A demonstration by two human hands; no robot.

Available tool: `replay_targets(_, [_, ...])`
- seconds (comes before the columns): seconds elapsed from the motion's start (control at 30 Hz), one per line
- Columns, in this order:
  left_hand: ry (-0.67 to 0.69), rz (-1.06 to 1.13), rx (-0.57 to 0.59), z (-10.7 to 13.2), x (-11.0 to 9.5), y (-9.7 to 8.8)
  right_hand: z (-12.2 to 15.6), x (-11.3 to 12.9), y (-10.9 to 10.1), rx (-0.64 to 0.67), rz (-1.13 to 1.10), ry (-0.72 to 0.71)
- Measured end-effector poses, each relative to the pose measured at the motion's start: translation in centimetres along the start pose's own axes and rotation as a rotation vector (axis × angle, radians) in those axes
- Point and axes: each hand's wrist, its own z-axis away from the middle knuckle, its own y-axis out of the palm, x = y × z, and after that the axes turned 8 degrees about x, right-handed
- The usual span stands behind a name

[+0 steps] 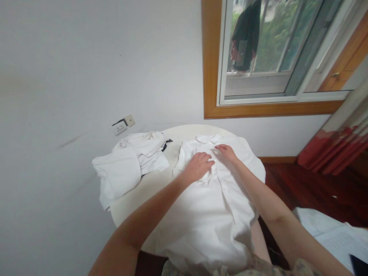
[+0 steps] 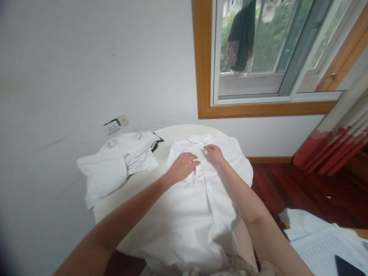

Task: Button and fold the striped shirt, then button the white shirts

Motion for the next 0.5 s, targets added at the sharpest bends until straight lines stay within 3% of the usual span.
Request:
replay_targets(0.1, [0.117,0.049,-0.007,-0.6,-2.3,1.9,0.6,1.5,-1.5,0.106,-0.101,-0.053])
replay_targets(0.23, [0.211,0.133,-0.09,-0.7,-3.8,3.7,2.2,4.4,-2.2,0.41,-0.045,0.028])
replay_targets(0.37, [0.222,0.208,-0.188,0.0,-4.1,5.4,3.5,7.3,-1.0,0.58,0.09,-0.061])
replay_targets(0.5, [0.252,0.235,-0.194,0.3,-4.3,6.2,3.5,9.0,1.5,0.612,0.263,-0.169])
